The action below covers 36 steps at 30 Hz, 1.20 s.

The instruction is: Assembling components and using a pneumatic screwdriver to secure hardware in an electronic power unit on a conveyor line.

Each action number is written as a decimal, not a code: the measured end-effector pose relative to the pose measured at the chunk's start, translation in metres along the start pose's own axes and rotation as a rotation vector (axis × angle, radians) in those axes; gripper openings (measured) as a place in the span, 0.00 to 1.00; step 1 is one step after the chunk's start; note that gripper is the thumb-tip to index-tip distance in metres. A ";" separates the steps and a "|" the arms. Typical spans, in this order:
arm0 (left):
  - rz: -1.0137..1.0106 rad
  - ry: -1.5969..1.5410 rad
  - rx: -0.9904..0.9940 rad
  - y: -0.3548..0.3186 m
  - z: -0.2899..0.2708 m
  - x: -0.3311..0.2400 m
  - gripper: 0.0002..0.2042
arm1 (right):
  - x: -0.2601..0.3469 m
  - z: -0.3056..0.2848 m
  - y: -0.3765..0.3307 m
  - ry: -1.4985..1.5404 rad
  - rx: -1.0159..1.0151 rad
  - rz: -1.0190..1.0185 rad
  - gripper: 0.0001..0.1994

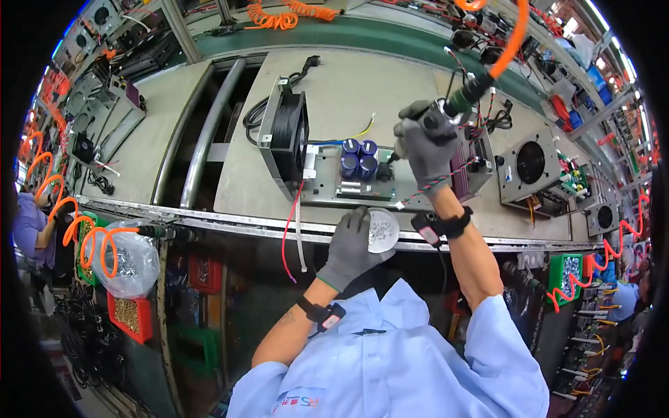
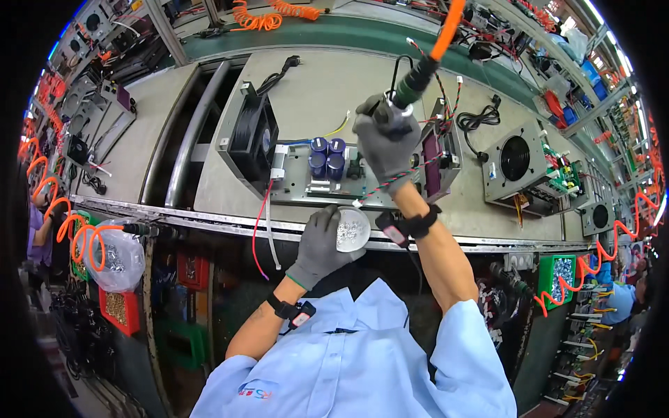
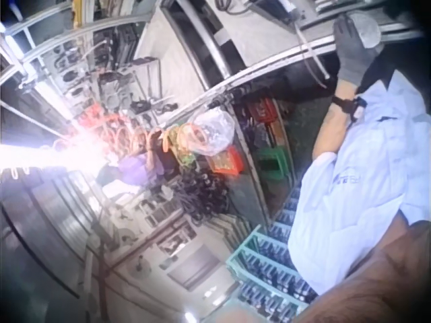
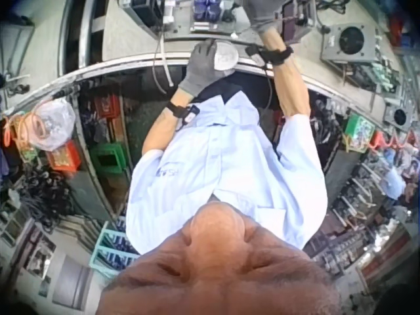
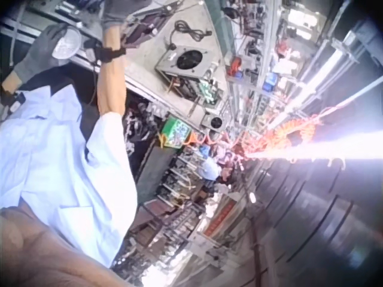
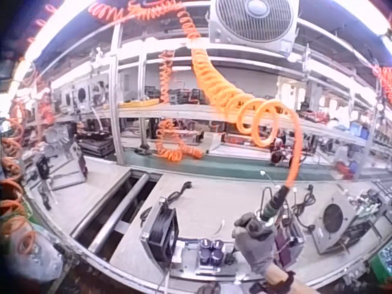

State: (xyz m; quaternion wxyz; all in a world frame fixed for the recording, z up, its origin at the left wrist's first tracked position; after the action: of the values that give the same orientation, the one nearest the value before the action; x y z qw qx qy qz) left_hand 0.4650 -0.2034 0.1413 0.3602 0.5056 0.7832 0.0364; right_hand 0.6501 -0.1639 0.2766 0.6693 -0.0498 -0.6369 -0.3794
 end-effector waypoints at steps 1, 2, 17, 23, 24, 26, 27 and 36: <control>0.016 -0.008 -0.037 -0.004 -0.001 -0.001 0.42 | 0.001 0.001 -0.014 0.000 0.039 -0.007 0.04; 0.016 -0.007 -0.036 -0.006 -0.001 0.001 0.42 | 0.010 0.009 -0.031 -0.025 0.077 0.040 0.03; 0.048 0.002 -0.038 -0.002 0.000 -0.002 0.42 | -0.036 0.005 -0.089 -0.166 0.222 0.125 0.07; 0.015 -0.037 0.008 0.001 -0.002 0.000 0.44 | -0.025 0.015 -0.070 0.002 0.141 0.135 0.06; 0.001 -0.027 -0.001 -0.001 -0.003 0.002 0.44 | -0.011 0.024 -0.060 0.120 0.125 0.139 0.07; -0.029 -0.032 0.021 -0.002 -0.001 0.005 0.42 | 0.020 0.046 -0.038 0.246 0.044 0.053 0.08; -0.036 -0.018 0.026 -0.002 -0.001 0.004 0.42 | 0.025 0.053 -0.024 0.236 0.069 0.062 0.07; -0.051 -0.021 0.051 -0.001 0.000 0.003 0.40 | -0.037 0.095 0.055 0.080 0.139 -0.065 0.06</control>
State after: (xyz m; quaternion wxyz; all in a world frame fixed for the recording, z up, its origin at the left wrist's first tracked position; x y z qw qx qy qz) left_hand 0.4629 -0.2014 0.1391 0.3563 0.4950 0.7925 0.0018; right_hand 0.6077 -0.0566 0.2841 0.6833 0.0326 -0.6359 -0.3573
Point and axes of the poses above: each hand's wrist, its own y-axis towards the middle knuckle, its own z-axis out of the palm, x = y × z, the point moved 6 cm from there along y, towards the middle knuckle, and after that the axes turned 8 degrees about x, right-handed, at the moved point
